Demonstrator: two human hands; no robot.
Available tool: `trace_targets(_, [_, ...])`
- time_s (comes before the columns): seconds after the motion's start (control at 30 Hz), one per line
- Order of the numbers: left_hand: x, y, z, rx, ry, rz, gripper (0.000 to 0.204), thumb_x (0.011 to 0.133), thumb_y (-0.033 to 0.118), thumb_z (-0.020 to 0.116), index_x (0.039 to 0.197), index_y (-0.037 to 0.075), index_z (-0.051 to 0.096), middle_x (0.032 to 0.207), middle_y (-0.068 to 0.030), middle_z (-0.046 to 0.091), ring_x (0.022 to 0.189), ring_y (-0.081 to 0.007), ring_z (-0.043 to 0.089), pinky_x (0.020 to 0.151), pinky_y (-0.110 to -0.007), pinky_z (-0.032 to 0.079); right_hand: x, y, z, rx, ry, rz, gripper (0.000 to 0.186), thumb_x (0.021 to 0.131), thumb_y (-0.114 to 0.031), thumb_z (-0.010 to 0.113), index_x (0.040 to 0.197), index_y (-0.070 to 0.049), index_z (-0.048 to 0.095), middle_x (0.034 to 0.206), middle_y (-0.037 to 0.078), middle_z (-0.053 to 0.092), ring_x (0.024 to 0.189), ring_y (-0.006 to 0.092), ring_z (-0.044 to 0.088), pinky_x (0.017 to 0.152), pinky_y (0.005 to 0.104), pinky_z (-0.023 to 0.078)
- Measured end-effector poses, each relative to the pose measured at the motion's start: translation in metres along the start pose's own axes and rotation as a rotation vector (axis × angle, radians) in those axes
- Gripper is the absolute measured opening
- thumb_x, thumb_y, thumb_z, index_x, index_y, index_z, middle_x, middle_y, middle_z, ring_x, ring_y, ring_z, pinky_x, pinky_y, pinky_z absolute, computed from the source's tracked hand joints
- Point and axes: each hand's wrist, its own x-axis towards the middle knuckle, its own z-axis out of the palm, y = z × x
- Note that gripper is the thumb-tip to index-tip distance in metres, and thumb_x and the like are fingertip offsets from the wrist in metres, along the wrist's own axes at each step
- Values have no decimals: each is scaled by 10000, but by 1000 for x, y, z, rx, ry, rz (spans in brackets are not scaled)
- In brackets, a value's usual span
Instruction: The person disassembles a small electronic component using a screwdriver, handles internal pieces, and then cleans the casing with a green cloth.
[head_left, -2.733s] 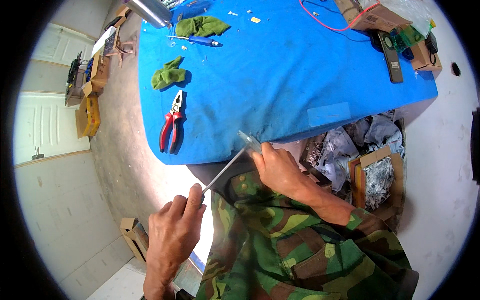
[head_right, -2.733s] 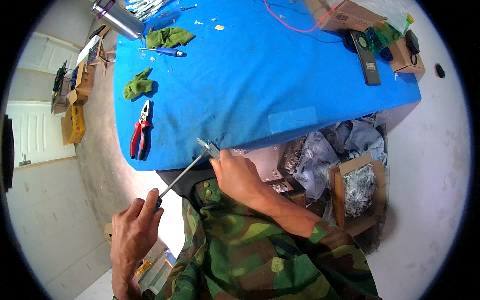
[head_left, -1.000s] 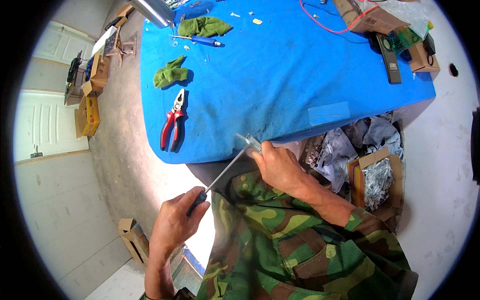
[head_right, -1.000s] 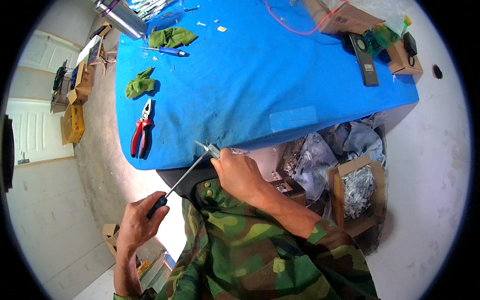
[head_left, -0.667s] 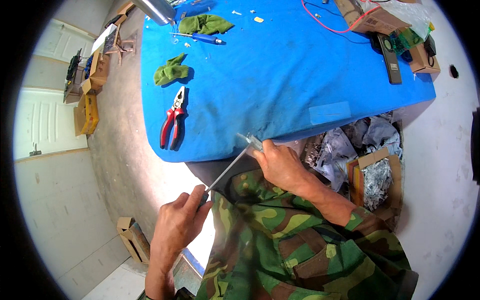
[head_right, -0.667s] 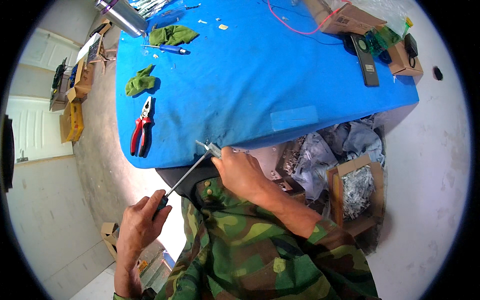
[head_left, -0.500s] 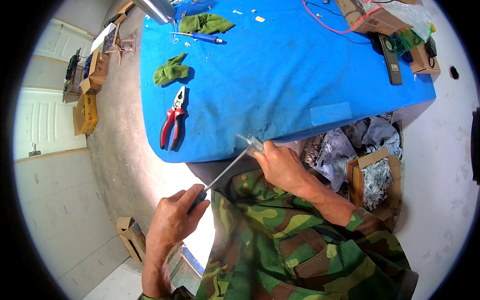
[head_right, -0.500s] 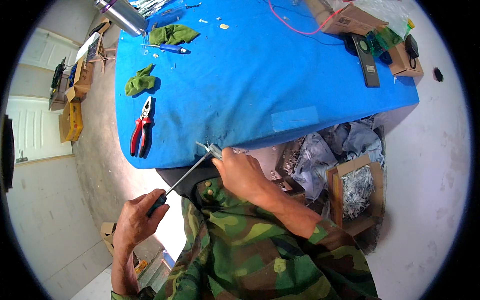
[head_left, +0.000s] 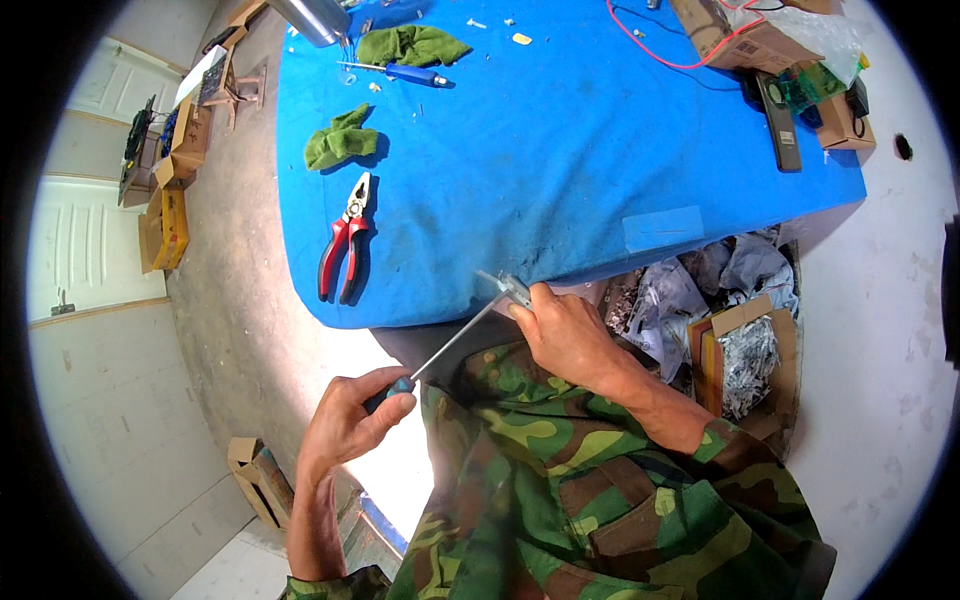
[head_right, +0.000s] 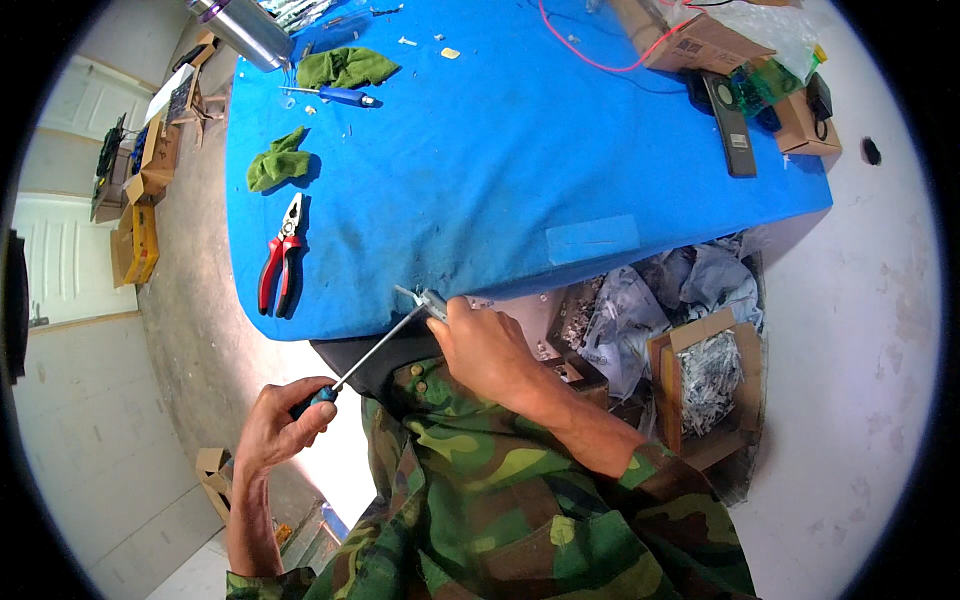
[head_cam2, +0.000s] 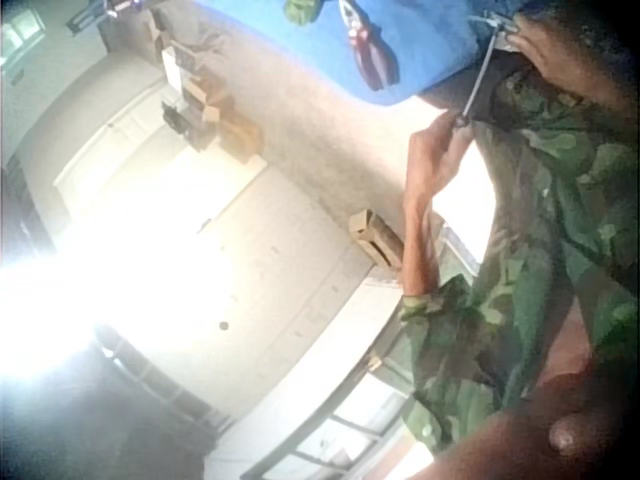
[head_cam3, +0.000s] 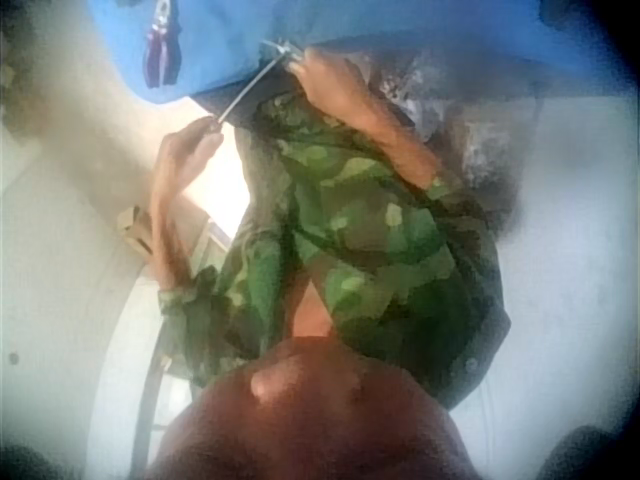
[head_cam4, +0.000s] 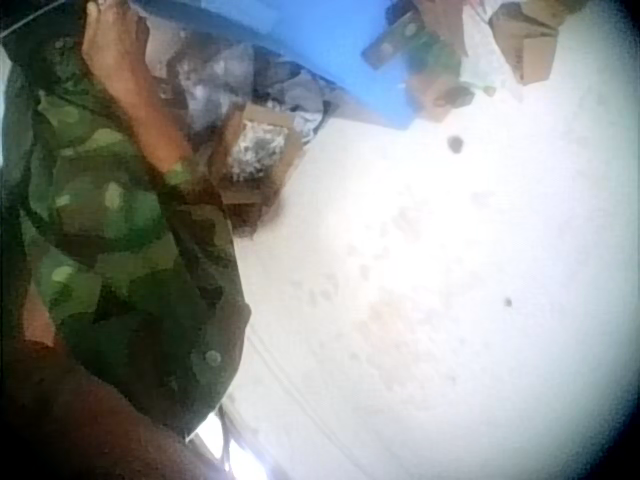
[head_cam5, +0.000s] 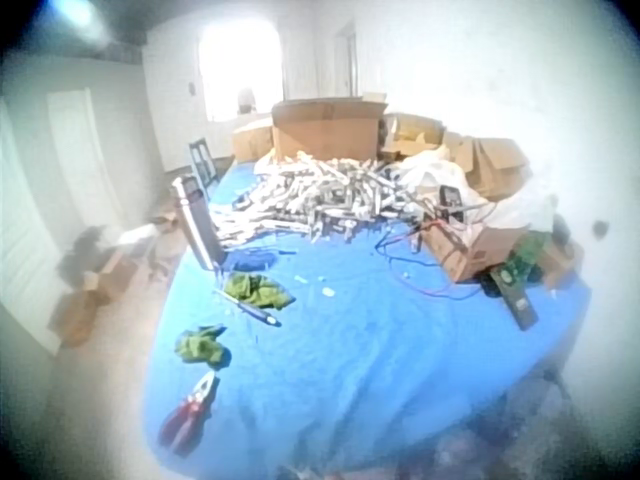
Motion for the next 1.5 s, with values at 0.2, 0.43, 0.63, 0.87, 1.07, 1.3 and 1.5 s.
trace_targets(0.2, [2, -3, 1, -184, -48, -144, 527, 962, 503, 754, 1134, 5, 760, 659, -5, 618, 523, -83, 552, 473, -264, 432, 0, 4, 5, -29, 55, -52, 335, 1026, -269, 645, 936, 49, 595, 711, 300, 661, 704, 517, 674, 643, 599, 523])
trace_targets(0.43, [5, -22, 10, -476, -125, -196, 478, 992, 435, 743, 1166, -10, 754, 659, -4, 615, 498, -62, 536, 424, -221, 398, 0, 6, 8, -33, 104, -83, 346, 1028, -277, 644, 934, 52, 595, 718, 308, 658, 719, 525, 668, 657, 608, 518])
trace_targets(0.63, [2, -23, 12, -207, -30, -55, 408, 977, 347, 763, 1177, -6, 730, 701, -38, 653, 554, -131, 609, 495, -291, 474, 0, 2, 4, -28, 44, -27, 361, 1037, -292, 628, 940, 55, 593, 727, 317, 654, 732, 545, 654, 668, 611, 507])
trace_targets(0.87, [-24, 22, 17, 400, 207, 117, 349, 926, 160, 791, 1255, 78, 705, 872, -139, 739, 691, -261, 728, 608, -392, 568, 0, 5, 5, 52, 16, 23, 371, 1031, -300, 626, 953, 61, 593, 768, 334, 658, 768, 558, 649, 696, 625, 502])
trace_targets(1.07, [-29, 38, 21, 569, 233, 119, 368, 914, 176, 804, 1254, 102, 684, 828, -118, 725, 668, -281, 729, 587, -418, 567, 2, 8, 4, 96, 70, -46, 312, 1010, -195, 643, 881, 80, 576, 749, 321, 638, 751, 543, 635, 643, 577, 472])
trace_targets(1.3, [-29, 44, 18, 571, 187, 109, 335, 909, 162, 804, 1223, 107, 701, 832, -129, 741, 678, -289, 742, 574, -416, 570, 3, 2, -7, 105, -51, 27, 375, 1033, -300, 618, 953, 66, 605, 820, 351, 661, 842, 575, 641, 751, 621, 491])
trace_targets(1.5, [-18, 28, 7, 397, 151, 233, 297, 917, 136, 786, 1186, 36, 709, 886, -168, 760, 681, -282, 747, 581, -406, 572, 4, 10, -3, 126, -40, -28, 351, 1029, -277, 627, 944, 62, 609, 802, 350, 652, 845, 574, 641, 744, 620, 487])
